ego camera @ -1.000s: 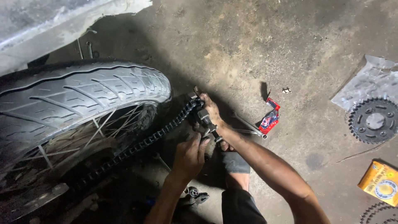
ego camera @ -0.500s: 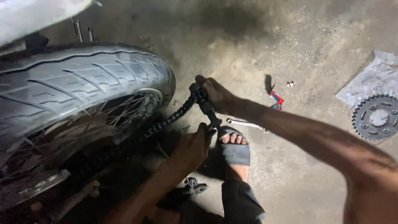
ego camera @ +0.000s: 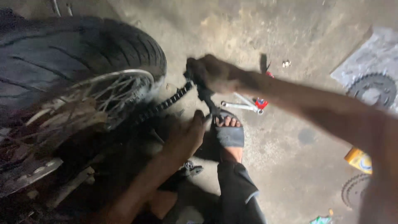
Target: Using a chain breaker tool and wrenches to repair or replace a motorcycle chain and service the rear wheel assembly.
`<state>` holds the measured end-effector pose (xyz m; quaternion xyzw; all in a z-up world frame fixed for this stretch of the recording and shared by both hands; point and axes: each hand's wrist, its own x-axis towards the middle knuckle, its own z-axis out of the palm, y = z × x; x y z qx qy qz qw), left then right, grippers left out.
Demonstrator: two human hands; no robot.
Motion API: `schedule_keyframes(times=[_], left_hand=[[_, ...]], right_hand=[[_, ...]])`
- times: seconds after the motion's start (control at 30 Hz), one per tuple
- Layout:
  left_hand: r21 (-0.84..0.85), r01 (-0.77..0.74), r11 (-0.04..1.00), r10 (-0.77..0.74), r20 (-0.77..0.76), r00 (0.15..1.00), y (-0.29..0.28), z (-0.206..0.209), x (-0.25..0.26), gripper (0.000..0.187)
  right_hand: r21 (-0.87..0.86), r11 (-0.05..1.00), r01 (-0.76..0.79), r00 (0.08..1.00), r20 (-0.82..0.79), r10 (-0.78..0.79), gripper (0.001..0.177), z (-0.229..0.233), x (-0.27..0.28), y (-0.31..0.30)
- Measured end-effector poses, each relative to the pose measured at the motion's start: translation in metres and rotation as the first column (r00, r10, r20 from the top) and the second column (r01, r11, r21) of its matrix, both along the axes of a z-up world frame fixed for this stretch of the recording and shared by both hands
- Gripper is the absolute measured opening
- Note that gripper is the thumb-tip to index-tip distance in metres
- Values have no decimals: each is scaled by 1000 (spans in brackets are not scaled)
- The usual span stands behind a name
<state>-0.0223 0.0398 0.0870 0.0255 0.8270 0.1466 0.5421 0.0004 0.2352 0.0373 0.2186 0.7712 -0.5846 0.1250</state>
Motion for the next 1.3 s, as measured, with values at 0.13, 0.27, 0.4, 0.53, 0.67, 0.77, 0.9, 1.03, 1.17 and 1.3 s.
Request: schedule_keyframes(times=[0.13,0.27,0.4,0.53,0.67,0.77,0.9,1.03,1.17,1.3], left_hand=[[276,738,616,-439,-657,613,-35,-41,-13,16],[303,821,483,-242,-856,457,-42,-44,-19,21],[142,878,456,-260,-923,284,-45,-40,-17,29],[213,768,604,-249,-865,436,-56,-35,-19,28],[373,669,644,-145,-798,585,-49,-24,-18,27],[420,628,655,-100,-776,623,-39,-16,-16,23],[500,582,641,-37,-738,674,-34,-13,-13,23],[604,476,640,75,-665,743,-30,-7,-8,23],[654,359,666,128,-574,809,-43,-16,-5,29],[698,275,662,149,-481,864,-51,-18,-4,29]], right_hand=[[-491,835,248,938,-94,-334,54,-74,13,-3],[-657,528,538,751,88,-654,71,-110,19,-48],[-570,684,455,623,-346,-702,57,-109,6,-52],[-206,909,362,544,-745,-385,63,-68,-5,-30],[-264,927,266,442,-821,-361,59,-57,-10,-25],[-145,910,388,205,-949,-238,54,-113,-16,-34],[-126,946,298,228,-953,-199,33,-55,-17,-20],[-196,930,311,261,-923,-282,47,-41,-19,-23],[-684,711,160,273,-662,-698,52,-84,-27,-58],[-973,209,101,299,-171,-939,31,-139,-28,-99]])
